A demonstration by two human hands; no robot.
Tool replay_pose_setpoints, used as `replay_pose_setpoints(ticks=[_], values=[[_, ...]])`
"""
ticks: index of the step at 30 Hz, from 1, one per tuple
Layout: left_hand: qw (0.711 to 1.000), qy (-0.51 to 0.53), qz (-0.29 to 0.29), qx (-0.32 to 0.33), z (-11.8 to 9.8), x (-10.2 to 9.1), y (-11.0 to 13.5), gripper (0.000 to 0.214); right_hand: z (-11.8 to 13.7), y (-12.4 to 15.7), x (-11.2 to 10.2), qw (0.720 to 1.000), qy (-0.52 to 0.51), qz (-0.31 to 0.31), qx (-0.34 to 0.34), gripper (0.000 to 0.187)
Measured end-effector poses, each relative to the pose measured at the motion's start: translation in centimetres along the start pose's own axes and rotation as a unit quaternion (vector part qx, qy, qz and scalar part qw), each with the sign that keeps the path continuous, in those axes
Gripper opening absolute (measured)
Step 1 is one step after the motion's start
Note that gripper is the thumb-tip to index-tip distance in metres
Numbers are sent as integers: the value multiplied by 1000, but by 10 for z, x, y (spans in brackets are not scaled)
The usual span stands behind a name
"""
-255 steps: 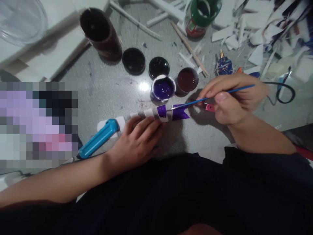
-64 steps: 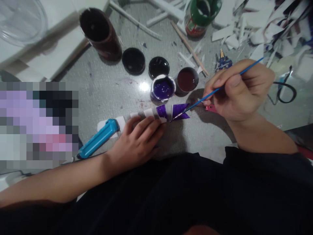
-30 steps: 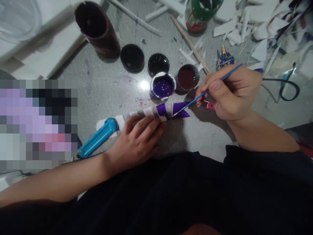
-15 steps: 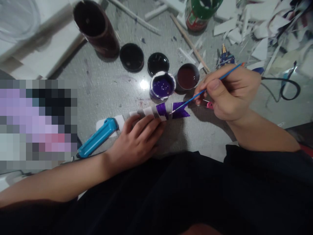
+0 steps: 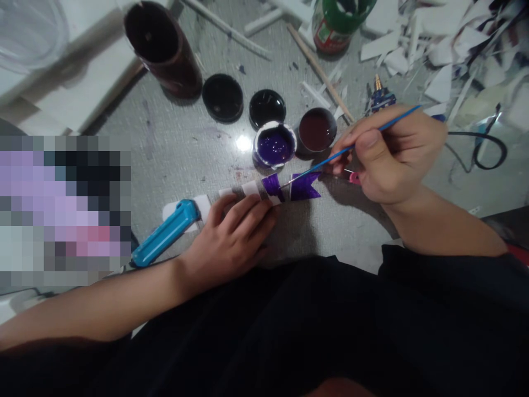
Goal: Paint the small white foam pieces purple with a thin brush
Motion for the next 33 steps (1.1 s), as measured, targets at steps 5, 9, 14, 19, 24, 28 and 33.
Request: replay_pose_setpoints(ticks=[5, 9, 14, 19, 24, 28, 33], values=[[1000, 0, 8, 3, 0, 0, 1, 64, -4, 1, -2, 999, -8, 21, 29, 32], [1000, -13, 2, 15, -1, -2, -1, 59, -1, 3, 1, 1000, -10, 27, 5, 26], [1000, -15, 5, 13, 0, -2, -2, 61, -2, 1, -1, 1000, -11, 3, -7, 22], [1000, -18, -1, 15, 0, -2, -2, 59, -7, 2, -5, 1000, -19, 8, 14, 26], [1000, -18, 11, 8, 0, 0, 0, 61, -14, 5, -7, 998, 19, 17, 53, 36], [1000, -6, 22, -1, 1, 2, 3, 66, -14, 5, -7, 998, 8, 20, 61, 35], [1000, -15, 17, 5, 0, 1, 1, 66, -8, 3, -4, 999, 26, 6, 29, 35]])
Point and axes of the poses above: each hand's wrist, its own y-axis away from the middle knuckle, its own x-axis out of the palm, z = x × y, the point moved 5 cm from there along -y, towards the middle knuckle, and after that the axes turned 10 degrees about -z, right-handed, at the moved point
